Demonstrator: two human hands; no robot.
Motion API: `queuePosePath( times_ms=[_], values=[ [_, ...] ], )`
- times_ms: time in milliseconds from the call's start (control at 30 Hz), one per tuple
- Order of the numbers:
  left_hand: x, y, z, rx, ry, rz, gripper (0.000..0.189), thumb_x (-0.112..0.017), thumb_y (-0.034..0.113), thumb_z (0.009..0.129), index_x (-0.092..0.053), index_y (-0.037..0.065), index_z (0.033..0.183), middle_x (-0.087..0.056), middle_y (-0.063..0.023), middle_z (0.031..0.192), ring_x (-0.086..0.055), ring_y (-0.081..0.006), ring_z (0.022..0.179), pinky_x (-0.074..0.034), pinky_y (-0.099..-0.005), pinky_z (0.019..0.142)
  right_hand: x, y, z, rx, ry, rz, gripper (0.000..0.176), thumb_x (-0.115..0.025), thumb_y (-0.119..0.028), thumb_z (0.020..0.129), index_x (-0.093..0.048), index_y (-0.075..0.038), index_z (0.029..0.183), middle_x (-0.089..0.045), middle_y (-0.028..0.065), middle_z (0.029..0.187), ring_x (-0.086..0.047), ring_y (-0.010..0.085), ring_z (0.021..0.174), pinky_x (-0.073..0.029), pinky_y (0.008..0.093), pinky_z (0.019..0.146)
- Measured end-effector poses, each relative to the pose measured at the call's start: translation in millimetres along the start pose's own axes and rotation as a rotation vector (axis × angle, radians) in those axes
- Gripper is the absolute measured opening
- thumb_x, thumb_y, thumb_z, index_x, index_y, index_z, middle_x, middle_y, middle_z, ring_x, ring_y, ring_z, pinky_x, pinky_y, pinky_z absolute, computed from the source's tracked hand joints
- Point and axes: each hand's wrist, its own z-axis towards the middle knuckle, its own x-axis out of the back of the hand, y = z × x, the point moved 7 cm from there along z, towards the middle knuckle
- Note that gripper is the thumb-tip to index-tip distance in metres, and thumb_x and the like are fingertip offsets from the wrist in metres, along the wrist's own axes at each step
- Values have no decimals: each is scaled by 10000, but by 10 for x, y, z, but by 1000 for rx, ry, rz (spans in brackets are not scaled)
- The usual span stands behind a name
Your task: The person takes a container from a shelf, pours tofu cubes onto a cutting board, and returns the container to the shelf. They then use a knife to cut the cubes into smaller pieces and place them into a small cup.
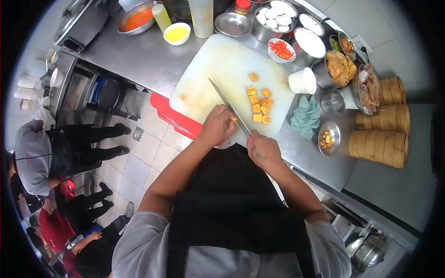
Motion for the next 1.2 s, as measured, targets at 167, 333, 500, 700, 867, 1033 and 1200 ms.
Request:
queuePosePath(
  times_ms=[167, 333, 500, 700, 867, 1033, 1200],
  values=[
    [3, -5, -3, 9, 14, -23, 178, -697, 17, 716, -620, 27, 877, -556, -133, 877, -570, -340, 885, -501, -431, 768, 16, -67, -25, -8, -29, -94, 210, -521, -188, 1008, -568, -12, 905, -661, 219, 702, -674, 418, 663, -537, 521, 634],
    [-12, -53, -4, 12, 9, -20, 182, -696, 20, 716, -625, 26, 884, -567, -133, 882, -573, -338, 882, -502, -431, 769, 25, -117, -19, 4, -52, -125, 158, -542, -125, 962, -566, -3, 865, -665, 225, 704, -689, 407, 653, -555, 506, 627],
    [-11, -60, -6, 19, 28, -56, 179, -703, 22, 732, -627, 26, 894, -591, -137, 893, -585, -342, 887, -511, -428, 789, -152, -99, 197, 36, -64, -134, 86, -554, -85, 913, -553, -4, 885, -665, 220, 739, -701, 392, 714, -558, 494, 669],
    [-43, -101, -33, 79, 35, -15, 188, -729, 36, 737, -632, 30, 897, -615, -137, 926, -598, -343, 925, -517, -430, 817, -69, -84, 158, 48, -85, -86, 85, -545, -85, 913, -542, -1, 921, -662, 220, 755, -693, 410, 745, -545, 513, 678],
    [-42, -125, -52, 73, 50, -9, 223, -766, 19, 708, -635, 28, 888, -651, -152, 961, -630, -348, 940, -536, -419, 819, -236, 62, 126, 48, -89, -31, 109, -540, -101, 923, -543, 7, 934, -668, 231, 767, -689, 420, 746, -542, 512, 663],
    [-15, -138, -32, 86, 55, -6, 220, -773, 24, 719, -638, 30, 893, -652, -149, 960, -632, -345, 937, -536, -414, 814, -236, -136, 606, 84, 16, -11, 169, -556, -159, 944, -550, 8, 924, -667, 233, 777, -683, 423, 741, -541, 511, 665],
    [-14, -131, -26, 98, 27, -28, 216, -753, 30, 745, -636, 18, 926, -628, -155, 977, -611, -356, 944, -529, -436, 826, -120, 76, 384, 66, -58, 35, 255, -495, -245, 1013, -577, -7, 978, -675, 250, 825, -676, 436, 786, -517, 538, 711]
  ],
)
